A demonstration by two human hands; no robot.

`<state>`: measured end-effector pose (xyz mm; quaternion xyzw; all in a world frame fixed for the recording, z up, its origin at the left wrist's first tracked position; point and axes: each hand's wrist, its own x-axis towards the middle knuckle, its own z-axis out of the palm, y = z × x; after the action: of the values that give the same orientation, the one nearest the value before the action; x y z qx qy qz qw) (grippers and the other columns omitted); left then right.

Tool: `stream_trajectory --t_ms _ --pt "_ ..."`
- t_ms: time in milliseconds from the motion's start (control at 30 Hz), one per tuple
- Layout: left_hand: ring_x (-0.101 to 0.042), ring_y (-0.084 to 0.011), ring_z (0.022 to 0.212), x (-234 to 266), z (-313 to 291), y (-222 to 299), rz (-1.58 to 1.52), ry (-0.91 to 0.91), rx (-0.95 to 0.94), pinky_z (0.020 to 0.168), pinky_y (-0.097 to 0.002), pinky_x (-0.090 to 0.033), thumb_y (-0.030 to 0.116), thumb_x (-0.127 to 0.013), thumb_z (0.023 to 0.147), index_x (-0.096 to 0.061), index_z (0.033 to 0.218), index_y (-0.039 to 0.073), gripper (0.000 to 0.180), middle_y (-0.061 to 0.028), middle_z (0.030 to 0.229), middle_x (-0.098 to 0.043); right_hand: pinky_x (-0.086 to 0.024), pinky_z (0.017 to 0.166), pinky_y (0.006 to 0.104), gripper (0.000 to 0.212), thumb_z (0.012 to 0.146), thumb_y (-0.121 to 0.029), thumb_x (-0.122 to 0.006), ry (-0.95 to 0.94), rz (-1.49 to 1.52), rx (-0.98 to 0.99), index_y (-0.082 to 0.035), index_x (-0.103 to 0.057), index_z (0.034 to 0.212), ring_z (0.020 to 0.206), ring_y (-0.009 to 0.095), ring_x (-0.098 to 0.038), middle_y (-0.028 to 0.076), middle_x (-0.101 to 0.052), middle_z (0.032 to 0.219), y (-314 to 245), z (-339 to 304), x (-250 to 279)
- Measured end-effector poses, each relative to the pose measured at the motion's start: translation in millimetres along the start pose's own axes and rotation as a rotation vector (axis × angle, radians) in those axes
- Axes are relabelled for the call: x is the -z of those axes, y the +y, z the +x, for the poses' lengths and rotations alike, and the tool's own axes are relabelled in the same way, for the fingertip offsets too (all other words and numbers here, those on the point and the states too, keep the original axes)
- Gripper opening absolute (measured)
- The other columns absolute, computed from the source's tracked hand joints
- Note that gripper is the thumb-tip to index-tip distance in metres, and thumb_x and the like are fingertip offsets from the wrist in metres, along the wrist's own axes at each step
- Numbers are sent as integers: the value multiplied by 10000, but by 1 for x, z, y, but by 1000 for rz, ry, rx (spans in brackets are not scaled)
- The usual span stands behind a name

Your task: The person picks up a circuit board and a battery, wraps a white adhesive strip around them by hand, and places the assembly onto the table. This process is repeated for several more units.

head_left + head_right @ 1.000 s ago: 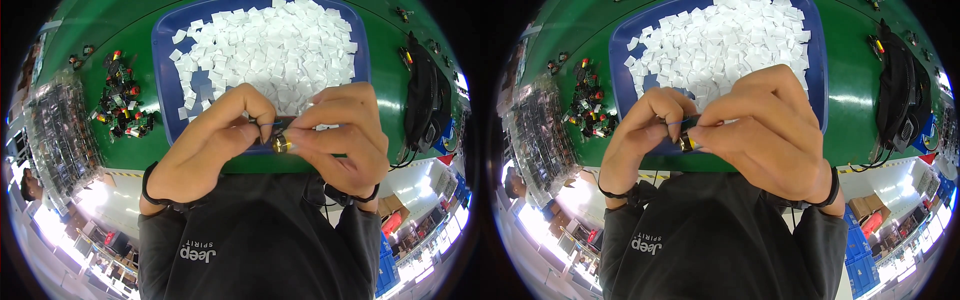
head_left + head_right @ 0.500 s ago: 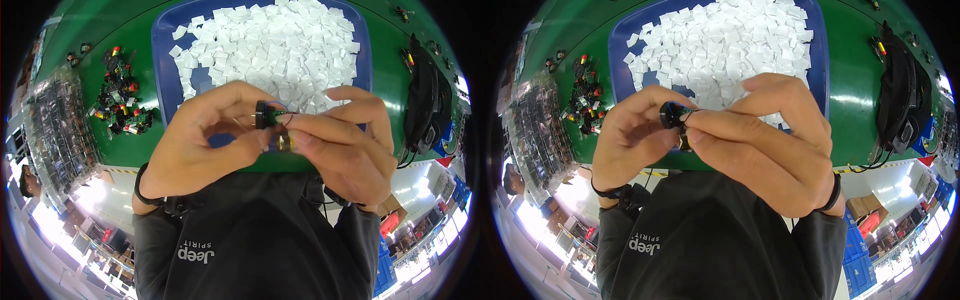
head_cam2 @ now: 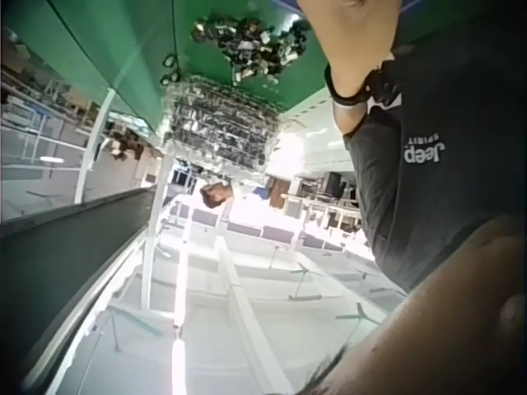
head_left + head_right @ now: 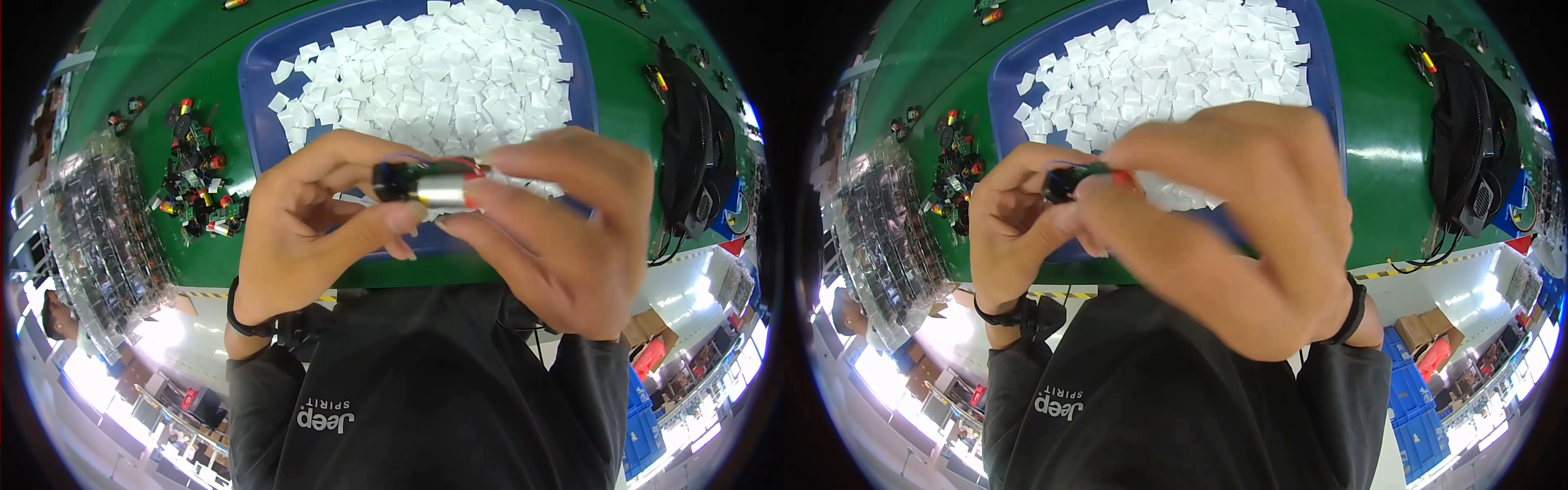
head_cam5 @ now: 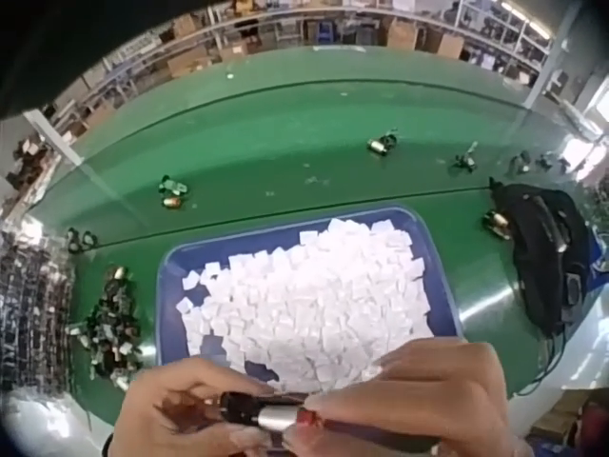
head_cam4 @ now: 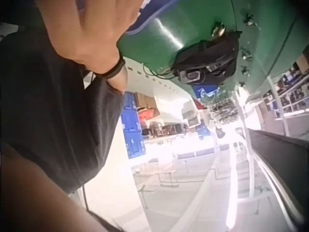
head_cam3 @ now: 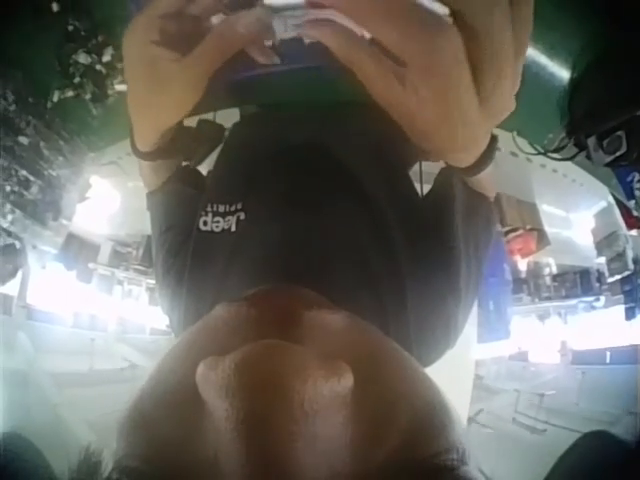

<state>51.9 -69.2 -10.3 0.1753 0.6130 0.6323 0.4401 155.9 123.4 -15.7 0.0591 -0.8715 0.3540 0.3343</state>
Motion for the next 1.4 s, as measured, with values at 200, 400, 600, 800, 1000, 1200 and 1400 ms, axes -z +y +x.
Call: stream_trajectory --t_ms 200,400,600,800,1000,1200,1400 --pt "-675 -216 1014 -5 -1 -6 -67 51 -155 787 -320 -621 -74 -662 895 -564 1207 -75 327 -198 1139 -664 -482 612 249 339 676 -70 -884 -257 231 -289 18 -692 942 660 163 -629 94 -687 752 0 -9 16" --pt "-661 -243 1099 -9 0 -10 99 47 -291 828 -328 -615 -66 -680 888 -557 1229 -67 362 -219 1231 -636 -465 557 233 236 758 0 -820 -109 404 -358 45 -689 949 598 147 -634 125 -699 769 -2 -20 -2" --pt "-675 -220 1041 -12 -3 -12 250 112 -388 813 -301 -599 -34 -736 853 -591 1233 -59 407 -197 1198 -667 -472 559 239 203 816 23 -761 -107 547 -424 73 -687 999 602 146 -642 141 -703 777 -2 -20 -1" --pt "-661 -186 840 -17 2 -9 556 106 -489 669 -255 -549 14 -800 782 -668 1167 -43 410 -144 1079 -717 -478 543 231 174 916 6 -670 -121 715 -530 96 -678 1064 603 125 -641 148 -708 797 1 -25 -1" --pt "-646 -168 773 -22 10 0 744 180 -564 585 -248 -515 11 -807 766 -690 1134 -1 386 -119 1002 -721 -483 543 223 194 973 -29 -607 -94 908 -807 83 -671 1118 613 106 -632 134 -707 808 -4 -23 -2" --pt "-626 -119 844 7 64 44 652 83 -170 647 -235 -501 47 -709 884 -657 1150 -3 275 -107 1026 -684 -507 667 230 283 977 -40 -594 -158 900 -801 48 -612 1245 718 106 -642 123 -712 926 1 -13 5" --pt "-626 -122 959 172 196 34 1266 99 -286 816 -309 -517 399 -651 954 -641 1223 33 455 -77 1058 -713 -507 727 247 360 927 -4 -628 -281 742 -667 3 -583 1284 760 113 -649 92 -714 975 -6 -16 12"
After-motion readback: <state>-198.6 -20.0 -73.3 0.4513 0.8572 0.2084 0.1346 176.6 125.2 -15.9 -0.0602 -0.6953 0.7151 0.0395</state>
